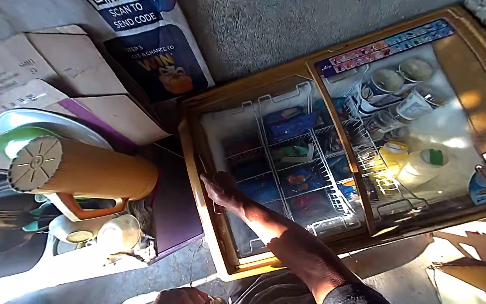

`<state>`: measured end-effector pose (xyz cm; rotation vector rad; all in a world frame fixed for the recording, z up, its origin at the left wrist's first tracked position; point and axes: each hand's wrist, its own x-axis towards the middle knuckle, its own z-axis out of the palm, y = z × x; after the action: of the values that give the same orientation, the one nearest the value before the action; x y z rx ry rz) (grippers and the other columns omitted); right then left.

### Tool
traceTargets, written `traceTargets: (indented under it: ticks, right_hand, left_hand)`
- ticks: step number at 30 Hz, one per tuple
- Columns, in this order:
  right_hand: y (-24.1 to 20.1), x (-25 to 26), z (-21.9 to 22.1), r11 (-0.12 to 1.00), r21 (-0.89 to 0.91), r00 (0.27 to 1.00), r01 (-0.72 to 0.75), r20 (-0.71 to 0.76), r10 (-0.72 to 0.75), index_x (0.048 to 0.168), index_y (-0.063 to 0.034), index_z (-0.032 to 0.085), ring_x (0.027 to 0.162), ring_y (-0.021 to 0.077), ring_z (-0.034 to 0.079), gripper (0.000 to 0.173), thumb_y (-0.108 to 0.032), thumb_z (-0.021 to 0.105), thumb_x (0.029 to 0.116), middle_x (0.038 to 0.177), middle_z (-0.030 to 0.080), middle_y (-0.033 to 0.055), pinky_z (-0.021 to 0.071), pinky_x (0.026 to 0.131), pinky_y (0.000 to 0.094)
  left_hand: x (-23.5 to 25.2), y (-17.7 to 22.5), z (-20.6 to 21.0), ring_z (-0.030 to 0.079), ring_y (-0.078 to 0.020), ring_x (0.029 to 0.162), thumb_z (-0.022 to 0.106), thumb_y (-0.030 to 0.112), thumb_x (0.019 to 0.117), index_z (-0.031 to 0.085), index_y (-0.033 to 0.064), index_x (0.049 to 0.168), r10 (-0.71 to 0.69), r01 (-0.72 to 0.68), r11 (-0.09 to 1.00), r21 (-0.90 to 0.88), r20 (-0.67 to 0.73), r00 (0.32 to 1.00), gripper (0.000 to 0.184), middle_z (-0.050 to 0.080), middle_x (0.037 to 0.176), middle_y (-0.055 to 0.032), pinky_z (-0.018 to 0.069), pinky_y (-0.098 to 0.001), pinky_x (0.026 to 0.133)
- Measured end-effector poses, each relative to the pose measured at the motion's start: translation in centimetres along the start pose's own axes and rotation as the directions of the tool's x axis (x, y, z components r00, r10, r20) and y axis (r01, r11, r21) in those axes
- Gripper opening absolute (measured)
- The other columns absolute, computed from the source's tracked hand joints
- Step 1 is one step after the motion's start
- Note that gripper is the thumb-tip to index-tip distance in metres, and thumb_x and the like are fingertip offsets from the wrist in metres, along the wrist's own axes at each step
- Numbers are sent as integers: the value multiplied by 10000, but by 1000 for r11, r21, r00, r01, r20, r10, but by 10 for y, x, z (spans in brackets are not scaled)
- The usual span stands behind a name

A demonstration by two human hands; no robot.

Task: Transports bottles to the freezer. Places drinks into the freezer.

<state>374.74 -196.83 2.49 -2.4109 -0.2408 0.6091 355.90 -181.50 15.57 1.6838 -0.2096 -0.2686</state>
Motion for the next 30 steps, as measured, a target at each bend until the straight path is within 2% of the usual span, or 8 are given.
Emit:
traceTargets:
  ticks: [6,9,17,19,21,23,26,30]
  right_hand:
    - [63,-30,-16,989,-104,981,-103,-177,83,1234,-106,683,909,398,710,254,-203,552,1039,1013,724,195,550,715,586]
    - [100,-56,-39,969,-147,952,-196,-265,153,1191,-109,706,887,421,711,258,-243,526,1063,992,730,199,543,708,615]
    - [182,-108,-86,831,-70,745,-553,-487,455,1316,-99,682,925,540,677,319,-132,503,1055,1013,710,302,495,731,704]
    - [176,-111,-70,811,-15,736,-585,-431,523,1395,-40,598,989,531,663,372,-129,454,1064,1108,674,323,505,798,692]
    - [171,-110,-28,868,-3,839,-496,-259,479,1369,-9,608,1168,460,625,369,-113,462,1046,1263,643,275,496,958,643]
    - [177,-96,9,868,-69,870,-491,11,493,1453,-13,541,1461,424,377,441,-66,454,1024,1566,436,217,313,1159,631]
    - [202,-77,45,820,-165,805,-548,163,570,1538,33,393,1531,421,238,586,-51,533,975,1663,253,224,243,1188,641]
    - [223,-67,59,818,-95,812,-568,96,575,1601,11,266,1571,387,139,650,-118,510,1013,1696,178,199,163,1208,652]
  left_hand:
    - [23,3,3,730,-49,866,679,382,982,730,275,1009,61,-60,996,67,-12,998,121,754,911,109,612,-250,826]
    - [39,0,10,732,-72,822,693,410,968,728,254,1002,137,-135,989,63,-20,990,164,749,878,85,628,-258,769]
    - [104,-7,30,717,-60,812,663,417,990,698,209,964,246,-247,969,15,55,968,213,731,869,79,623,-251,740]
    - [125,-17,36,716,-52,772,664,394,984,703,206,939,197,-198,980,22,31,980,197,737,840,86,621,-250,712]
    - [149,-30,45,723,-64,724,661,312,976,699,179,916,123,-123,992,24,-5,992,151,745,802,77,628,-259,686]
    - [173,-46,52,734,-118,682,614,196,970,684,118,898,24,-24,1000,3,-28,999,127,746,758,28,643,-305,667]
    - [207,-75,58,729,-157,651,611,232,979,702,85,894,-137,141,988,65,-74,988,192,746,737,-24,626,-329,621]
    - [246,-117,64,696,-148,593,624,345,1024,708,60,943,-349,366,920,140,-135,927,307,740,730,-45,569,-308,539]
